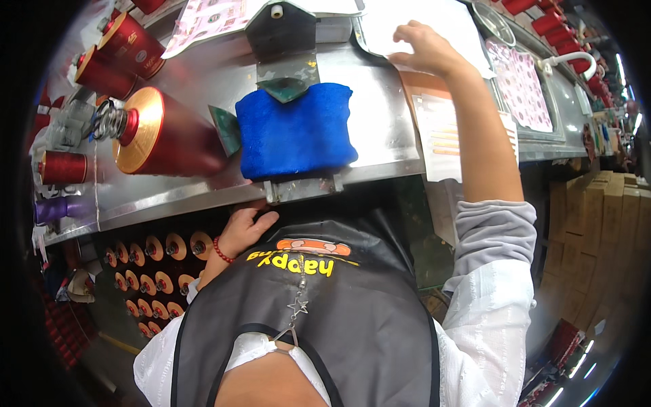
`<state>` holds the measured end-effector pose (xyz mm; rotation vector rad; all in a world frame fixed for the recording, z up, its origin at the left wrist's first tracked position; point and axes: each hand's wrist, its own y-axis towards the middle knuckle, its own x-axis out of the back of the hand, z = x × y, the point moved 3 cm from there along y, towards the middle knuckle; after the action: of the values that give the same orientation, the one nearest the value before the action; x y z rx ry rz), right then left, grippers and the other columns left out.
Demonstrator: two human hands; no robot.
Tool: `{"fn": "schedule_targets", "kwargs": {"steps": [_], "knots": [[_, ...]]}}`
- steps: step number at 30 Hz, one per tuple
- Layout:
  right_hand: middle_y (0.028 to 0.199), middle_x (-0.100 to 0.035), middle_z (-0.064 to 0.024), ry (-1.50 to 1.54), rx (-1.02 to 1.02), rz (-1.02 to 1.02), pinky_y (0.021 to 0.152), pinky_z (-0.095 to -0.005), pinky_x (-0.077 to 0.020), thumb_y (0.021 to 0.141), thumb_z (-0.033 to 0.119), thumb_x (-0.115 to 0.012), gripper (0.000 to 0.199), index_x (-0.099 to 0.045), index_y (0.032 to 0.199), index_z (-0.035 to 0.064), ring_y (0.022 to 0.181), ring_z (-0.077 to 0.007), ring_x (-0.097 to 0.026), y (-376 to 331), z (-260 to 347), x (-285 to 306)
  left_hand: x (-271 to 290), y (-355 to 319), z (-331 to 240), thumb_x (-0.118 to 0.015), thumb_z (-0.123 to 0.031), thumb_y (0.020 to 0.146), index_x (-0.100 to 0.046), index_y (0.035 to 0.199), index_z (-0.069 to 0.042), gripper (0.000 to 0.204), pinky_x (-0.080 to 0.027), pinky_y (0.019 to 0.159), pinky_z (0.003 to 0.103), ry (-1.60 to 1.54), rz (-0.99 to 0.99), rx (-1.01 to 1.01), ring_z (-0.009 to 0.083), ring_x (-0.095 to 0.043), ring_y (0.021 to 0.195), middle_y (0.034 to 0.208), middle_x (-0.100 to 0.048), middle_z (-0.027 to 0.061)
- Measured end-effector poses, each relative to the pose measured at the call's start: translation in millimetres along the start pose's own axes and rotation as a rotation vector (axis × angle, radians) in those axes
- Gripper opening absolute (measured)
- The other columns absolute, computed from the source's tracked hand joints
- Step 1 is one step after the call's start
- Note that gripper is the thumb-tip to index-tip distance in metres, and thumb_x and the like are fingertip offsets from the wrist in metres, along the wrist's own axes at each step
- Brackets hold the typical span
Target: The person applies adhesive labels to red cylindrical containers at a workstation. They peel labels from sheets, align and smooth them onto the containers, and place finished units aside. The person also handles label sheets and a green squeegee tool during the process.
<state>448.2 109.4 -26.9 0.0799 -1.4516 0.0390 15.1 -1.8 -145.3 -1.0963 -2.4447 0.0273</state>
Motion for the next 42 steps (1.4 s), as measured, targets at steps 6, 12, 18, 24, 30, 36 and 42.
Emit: {"fn": "schedule_targets", "kwargs": {"steps": [6, 12, 18, 24, 30, 36, 42], "knots": [[0.087, -0.067, -0.0104, 0.153, -0.057, 0.258, 0.080, -0.0362, -0.0512, 0.085, 0.025, -0.072, 0.023, -0.069, 0.093, 0.0045, 0.085, -0.0251, -0.065, 37, 19, -7, -11, 14, -1, -0.063, -0.030, 0.091, -0.065, 0.113, -0.002, 0.035, -0.047, 0.087, 0.042, 0.026, 0.009, -0.123, 0.0399, -0.061, 0.098, 0.106, -0.065, 0.0225], [0.074, -0.060, -0.0001, 0.399, -0.193, 0.221, 0.056, -0.0245, -0.0409, 0.091, 0.019, -0.062, 0.016, -0.066, 0.085, 0.0051, 0.061, -0.0075, -0.048, 61, -30, -2, -10, 6, 13, -0.063, -0.026, 0.091, -0.064, 0.113, -0.003, 0.032, -0.046, 0.089, 0.043, 0.086, -0.025, -0.062, 0.0378, -0.060, 0.102, 0.110, -0.065, 0.0197], [0.071, -0.061, -0.0027, 0.797, -0.646, -0.285, 0.041, -0.0206, -0.0336, 0.087, 0.016, -0.061, 0.017, -0.063, 0.091, -0.0002, 0.048, -0.0063, -0.049, 45, -180, 55, -11, 5, 31, -0.061, -0.028, 0.091, -0.065, 0.105, -0.004, 0.028, -0.048, 0.082, 0.044, 0.103, -0.065, 0.024, 0.0377, -0.063, 0.094, 0.100, -0.066, 0.0191], [0.135, -0.054, -0.0270, -0.101, -0.276, -0.337, 0.106, -0.0423, -0.0421, 0.084, 0.059, -0.067, 0.074, -0.058, 0.131, 0.0025, 0.126, -0.0378, -0.053, 65, -196, 25, -15, 6, 49, -0.063, -0.023, 0.087, -0.068, 0.091, -0.004, 0.020, -0.049, 0.072, 0.044, 0.142, -0.042, 0.052, 0.0360, -0.065, 0.083, 0.091, -0.068, 0.0172], [0.123, -0.063, -0.0203, -0.220, -0.452, 0.220, 0.100, -0.0470, -0.0456, 0.088, 0.036, -0.061, 0.042, -0.066, 0.120, 0.0096, 0.114, -0.0383, -0.060, 63, -106, -3, -17, 9, 49, -0.063, -0.017, 0.086, -0.067, 0.087, -0.005, 0.013, -0.048, 0.067, 0.047, 0.224, -0.025, 0.002, 0.0371, -0.063, 0.077, 0.085, -0.066, 0.0170], [0.091, -0.067, -0.0239, -0.134, -0.094, -0.151, 0.079, -0.0416, -0.0508, 0.090, 0.016, -0.059, 0.023, -0.065, 0.108, 0.0020, 0.086, -0.0364, -0.066, 87, -135, 71, -26, 6, 53, -0.060, -0.018, 0.086, -0.065, 0.088, -0.003, 0.016, -0.047, 0.070, 0.049, 0.276, -0.116, -0.028, 0.0392, -0.061, 0.077, 0.084, -0.065, 0.0185], [0.078, -0.067, -0.0127, -0.011, -0.229, -0.293, 0.072, -0.0344, -0.0507, 0.089, 0.014, -0.063, 0.015, -0.067, 0.094, 0.0000, 0.074, -0.0174, -0.062, 80, -119, 151, -33, 7, 50, -0.059, -0.026, 0.089, -0.064, 0.106, -0.002, 0.030, -0.046, 0.085, 0.048, 0.215, -0.064, 0.063, 0.0406, -0.059, 0.098, 0.104, -0.063, 0.0224]]}}
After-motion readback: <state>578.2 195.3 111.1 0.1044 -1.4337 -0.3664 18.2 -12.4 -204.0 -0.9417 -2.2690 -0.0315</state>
